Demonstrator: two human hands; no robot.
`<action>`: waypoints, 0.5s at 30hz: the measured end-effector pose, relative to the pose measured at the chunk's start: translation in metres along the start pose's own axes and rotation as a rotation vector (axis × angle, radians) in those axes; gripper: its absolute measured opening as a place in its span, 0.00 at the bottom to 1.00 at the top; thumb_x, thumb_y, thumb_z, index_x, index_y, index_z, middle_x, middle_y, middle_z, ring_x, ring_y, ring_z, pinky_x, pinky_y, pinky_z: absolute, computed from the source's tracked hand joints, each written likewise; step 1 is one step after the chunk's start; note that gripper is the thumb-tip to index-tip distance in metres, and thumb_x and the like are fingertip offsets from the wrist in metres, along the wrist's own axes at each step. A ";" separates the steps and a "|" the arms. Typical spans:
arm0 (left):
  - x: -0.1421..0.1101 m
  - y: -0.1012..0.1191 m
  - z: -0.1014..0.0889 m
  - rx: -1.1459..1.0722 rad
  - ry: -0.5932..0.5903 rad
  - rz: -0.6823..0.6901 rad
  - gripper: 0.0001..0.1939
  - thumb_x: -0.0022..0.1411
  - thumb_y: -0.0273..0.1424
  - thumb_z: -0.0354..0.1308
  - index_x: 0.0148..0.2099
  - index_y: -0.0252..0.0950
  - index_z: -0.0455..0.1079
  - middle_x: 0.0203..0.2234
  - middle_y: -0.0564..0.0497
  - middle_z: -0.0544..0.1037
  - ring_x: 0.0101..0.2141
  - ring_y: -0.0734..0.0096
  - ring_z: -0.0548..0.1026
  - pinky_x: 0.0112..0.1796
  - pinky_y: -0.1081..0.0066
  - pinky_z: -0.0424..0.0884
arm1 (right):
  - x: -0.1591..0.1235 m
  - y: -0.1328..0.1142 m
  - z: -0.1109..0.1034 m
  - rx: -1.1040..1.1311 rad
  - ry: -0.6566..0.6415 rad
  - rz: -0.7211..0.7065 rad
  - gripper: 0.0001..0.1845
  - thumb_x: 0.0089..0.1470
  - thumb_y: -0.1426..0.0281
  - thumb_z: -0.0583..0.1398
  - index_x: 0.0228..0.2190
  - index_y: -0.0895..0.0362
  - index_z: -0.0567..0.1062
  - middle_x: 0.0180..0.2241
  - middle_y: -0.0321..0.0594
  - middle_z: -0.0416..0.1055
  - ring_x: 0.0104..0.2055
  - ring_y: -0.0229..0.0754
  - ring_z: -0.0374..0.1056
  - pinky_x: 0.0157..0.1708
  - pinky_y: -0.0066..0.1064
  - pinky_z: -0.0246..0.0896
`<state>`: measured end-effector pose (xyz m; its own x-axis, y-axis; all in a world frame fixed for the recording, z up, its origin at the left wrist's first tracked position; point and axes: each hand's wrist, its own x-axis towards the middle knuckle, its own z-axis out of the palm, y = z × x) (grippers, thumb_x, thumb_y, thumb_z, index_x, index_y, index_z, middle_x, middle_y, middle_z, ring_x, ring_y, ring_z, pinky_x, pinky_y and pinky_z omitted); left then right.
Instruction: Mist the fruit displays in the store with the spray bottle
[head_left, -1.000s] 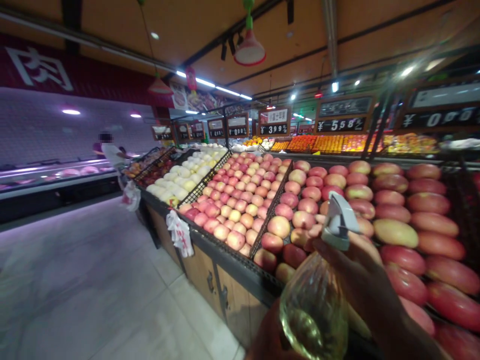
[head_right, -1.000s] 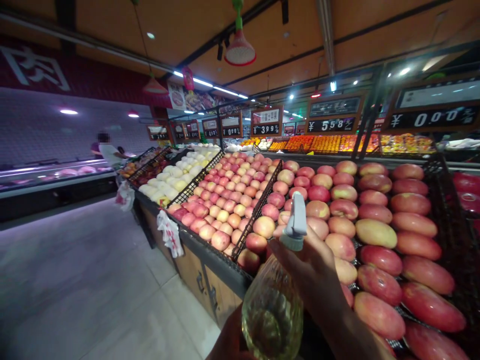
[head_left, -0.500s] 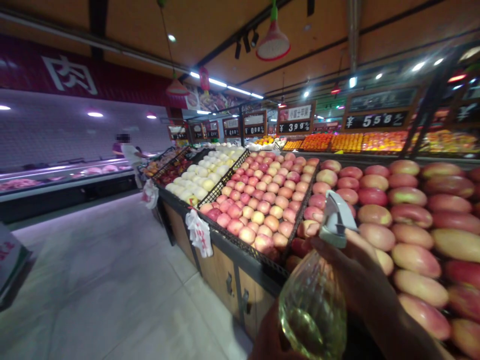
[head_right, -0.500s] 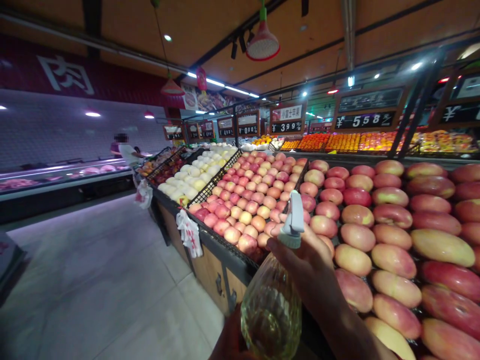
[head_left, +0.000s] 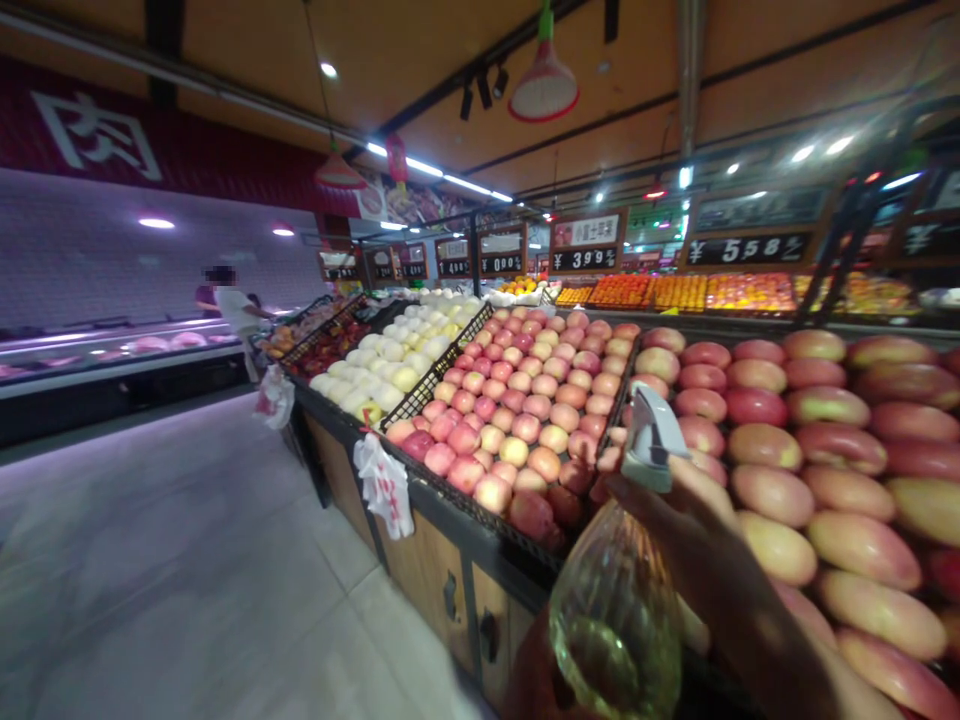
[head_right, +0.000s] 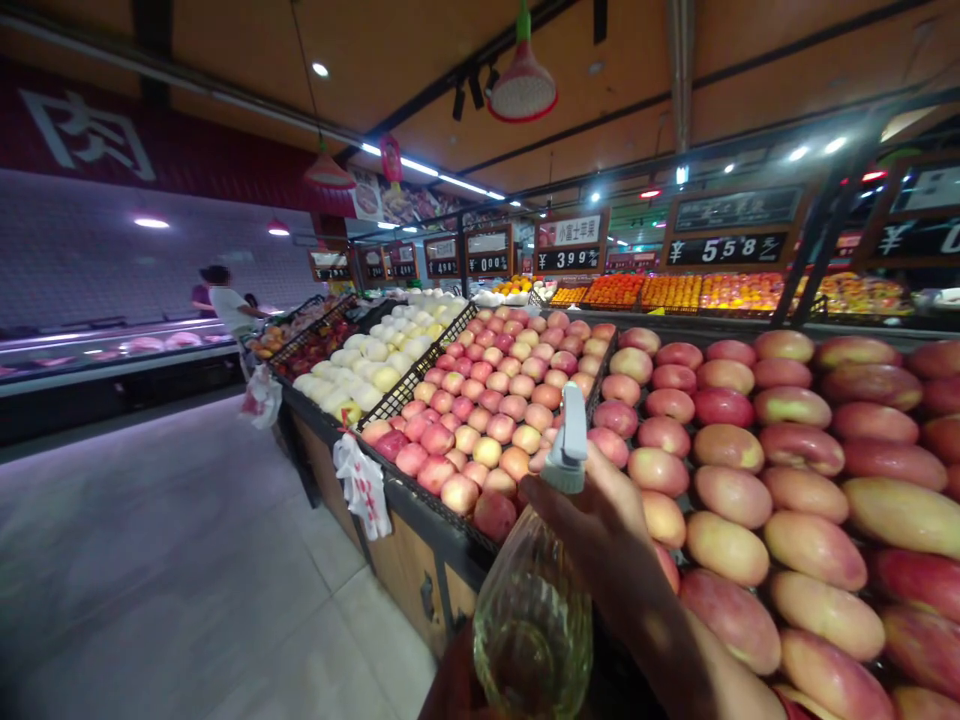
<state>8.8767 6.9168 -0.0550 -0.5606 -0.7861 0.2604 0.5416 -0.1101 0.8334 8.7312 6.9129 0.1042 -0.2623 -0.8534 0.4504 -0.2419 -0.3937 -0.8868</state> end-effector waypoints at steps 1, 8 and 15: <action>0.005 0.002 0.000 0.003 -0.003 0.016 0.53 0.29 0.47 0.78 0.59 0.37 0.70 0.48 0.41 0.82 0.48 0.47 0.79 0.50 0.52 0.73 | 0.005 0.000 0.001 0.026 -0.003 0.014 0.08 0.49 0.63 0.69 0.30 0.53 0.79 0.28 0.36 0.80 0.30 0.45 0.74 0.29 0.32 0.71; 0.036 0.038 -0.007 0.154 0.082 -0.010 0.20 0.66 0.40 0.58 0.54 0.34 0.71 0.52 0.44 0.76 0.50 0.58 0.75 0.51 0.52 0.74 | 0.043 0.004 0.001 0.219 0.028 0.090 0.12 0.45 0.60 0.71 0.29 0.53 0.78 0.22 0.35 0.78 0.23 0.45 0.73 0.19 0.31 0.69; 0.080 0.041 -0.005 0.176 0.128 -0.103 0.20 0.66 0.41 0.58 0.54 0.34 0.71 0.52 0.44 0.77 0.51 0.58 0.76 0.52 0.51 0.73 | 0.079 0.016 -0.014 0.147 0.113 0.164 0.17 0.40 0.56 0.72 0.28 0.54 0.78 0.21 0.37 0.77 0.20 0.45 0.72 0.17 0.32 0.69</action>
<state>8.8569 6.8463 -0.0017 -0.5169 -0.8482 0.1155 0.3620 -0.0944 0.9274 8.6935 6.8438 0.1276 -0.3915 -0.8696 0.3009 -0.0512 -0.3059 -0.9507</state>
